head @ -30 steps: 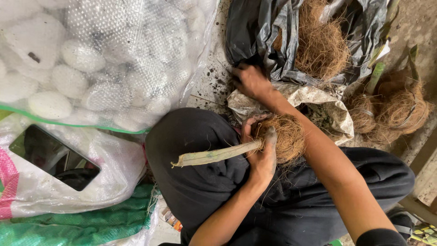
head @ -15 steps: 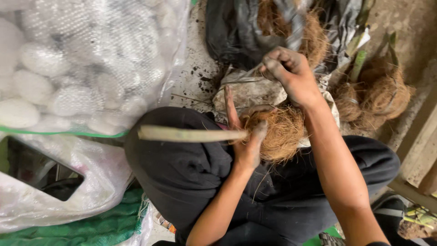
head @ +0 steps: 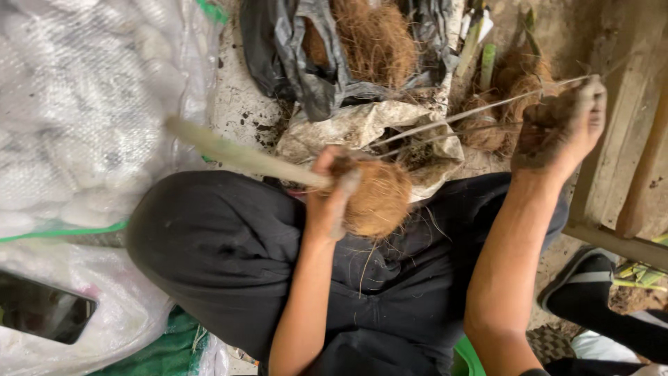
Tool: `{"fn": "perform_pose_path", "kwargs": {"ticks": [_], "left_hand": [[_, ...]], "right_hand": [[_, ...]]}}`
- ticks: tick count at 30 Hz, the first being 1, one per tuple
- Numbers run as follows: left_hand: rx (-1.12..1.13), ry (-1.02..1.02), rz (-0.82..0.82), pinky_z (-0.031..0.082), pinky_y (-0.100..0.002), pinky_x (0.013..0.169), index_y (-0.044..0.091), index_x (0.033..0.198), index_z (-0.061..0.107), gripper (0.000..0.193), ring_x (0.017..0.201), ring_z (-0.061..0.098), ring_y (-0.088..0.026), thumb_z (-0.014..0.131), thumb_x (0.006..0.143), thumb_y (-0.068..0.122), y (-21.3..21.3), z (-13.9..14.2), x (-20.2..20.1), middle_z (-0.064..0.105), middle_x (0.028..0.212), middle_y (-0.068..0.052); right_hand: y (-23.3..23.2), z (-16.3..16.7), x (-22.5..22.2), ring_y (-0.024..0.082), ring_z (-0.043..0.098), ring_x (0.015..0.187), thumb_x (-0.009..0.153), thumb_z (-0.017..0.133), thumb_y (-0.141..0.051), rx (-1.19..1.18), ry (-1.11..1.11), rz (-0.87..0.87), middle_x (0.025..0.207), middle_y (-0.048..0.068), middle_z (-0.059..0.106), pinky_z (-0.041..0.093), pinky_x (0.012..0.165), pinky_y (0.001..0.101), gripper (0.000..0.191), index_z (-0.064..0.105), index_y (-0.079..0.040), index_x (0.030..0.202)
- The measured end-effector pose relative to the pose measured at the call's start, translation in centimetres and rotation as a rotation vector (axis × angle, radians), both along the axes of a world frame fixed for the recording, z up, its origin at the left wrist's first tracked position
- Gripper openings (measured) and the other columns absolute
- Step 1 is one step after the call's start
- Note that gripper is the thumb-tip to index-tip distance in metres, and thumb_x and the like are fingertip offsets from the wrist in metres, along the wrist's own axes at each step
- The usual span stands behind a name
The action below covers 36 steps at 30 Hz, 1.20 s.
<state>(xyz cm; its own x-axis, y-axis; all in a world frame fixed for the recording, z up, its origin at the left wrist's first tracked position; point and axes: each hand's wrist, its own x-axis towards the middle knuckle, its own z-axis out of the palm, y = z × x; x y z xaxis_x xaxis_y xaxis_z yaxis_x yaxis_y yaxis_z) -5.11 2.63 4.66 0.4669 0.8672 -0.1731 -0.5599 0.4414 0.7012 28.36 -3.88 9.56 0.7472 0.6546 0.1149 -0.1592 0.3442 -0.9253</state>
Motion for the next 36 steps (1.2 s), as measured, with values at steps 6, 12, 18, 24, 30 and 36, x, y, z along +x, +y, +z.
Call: {"fn": "perform_pose_path", "kwargs": {"ticks": [6,12,18,24,30,36], "left_hand": [[-0.070,0.013,0.204,0.049,-0.025,0.090,0.006,0.116,0.062,0.032,0.096,0.056,-0.011,0.073,0.087,0.012,0.9,1.4,-1.7,0.060,0.105,0.000],[0.098,0.223,0.125,0.052,-0.027,0.085,0.005,0.117,0.062,0.028,0.096,0.063,-0.015,0.069,0.091,0.007,1.4,2.8,-2.4,0.068,0.108,-0.007],[0.431,0.490,0.056,0.048,-0.022,0.089,-0.001,0.116,0.058,0.034,0.107,0.054,-0.011,0.072,0.085,0.001,0.6,2.9,-1.7,0.056,0.117,-0.006],[0.018,0.212,-0.115,0.042,-0.021,0.065,0.000,0.114,0.064,0.019,0.076,0.049,-0.009,0.074,0.099,0.007,0.7,1.6,-2.0,0.059,0.090,-0.003],[-0.006,0.076,0.072,0.052,-0.027,0.082,0.003,0.095,0.061,0.018,0.082,0.052,-0.012,0.069,0.110,0.009,1.3,0.5,-1.7,0.055,0.086,-0.001],[-0.224,-0.080,0.186,0.057,-0.035,0.083,0.009,0.102,0.057,0.006,0.093,0.065,-0.016,0.062,0.100,0.006,1.4,1.5,-2.0,0.069,0.104,-0.008]], "right_hand": [[-2.0,-4.8,2.0,0.012,0.047,0.063,0.112,0.071,-0.017,-0.250,-0.126,-0.366,0.076,0.004,0.052,0.043,0.058,0.0286,0.014,0.065,-0.006,0.106],[-0.3,-1.5,-3.3,0.030,0.033,0.148,0.111,0.067,-0.017,-0.534,-1.081,-0.370,0.158,0.015,0.023,0.040,0.126,0.0483,0.040,0.058,-0.006,0.148],[1.5,3.7,-12.1,0.033,0.051,0.145,0.103,0.045,-0.049,-0.245,-1.094,0.691,0.145,0.022,0.059,0.026,0.130,0.0590,0.057,0.066,-0.006,0.134],[0.9,3.0,-9.8,0.018,0.067,0.062,0.100,0.067,-0.019,-0.498,-0.761,0.679,0.085,0.006,0.073,0.054,0.058,0.0290,0.018,0.068,-0.004,0.091],[-1.8,0.3,-4.9,0.007,0.053,0.059,0.115,0.063,-0.012,-0.172,-0.293,0.340,0.076,0.000,0.060,0.047,0.056,0.0236,0.023,0.061,-0.008,0.092],[-2.7,1.4,-3.2,0.008,0.051,0.073,0.118,0.065,-0.011,-0.384,-0.390,0.139,0.091,0.004,0.064,0.043,0.068,0.0201,0.022,0.061,-0.002,0.098]]}}
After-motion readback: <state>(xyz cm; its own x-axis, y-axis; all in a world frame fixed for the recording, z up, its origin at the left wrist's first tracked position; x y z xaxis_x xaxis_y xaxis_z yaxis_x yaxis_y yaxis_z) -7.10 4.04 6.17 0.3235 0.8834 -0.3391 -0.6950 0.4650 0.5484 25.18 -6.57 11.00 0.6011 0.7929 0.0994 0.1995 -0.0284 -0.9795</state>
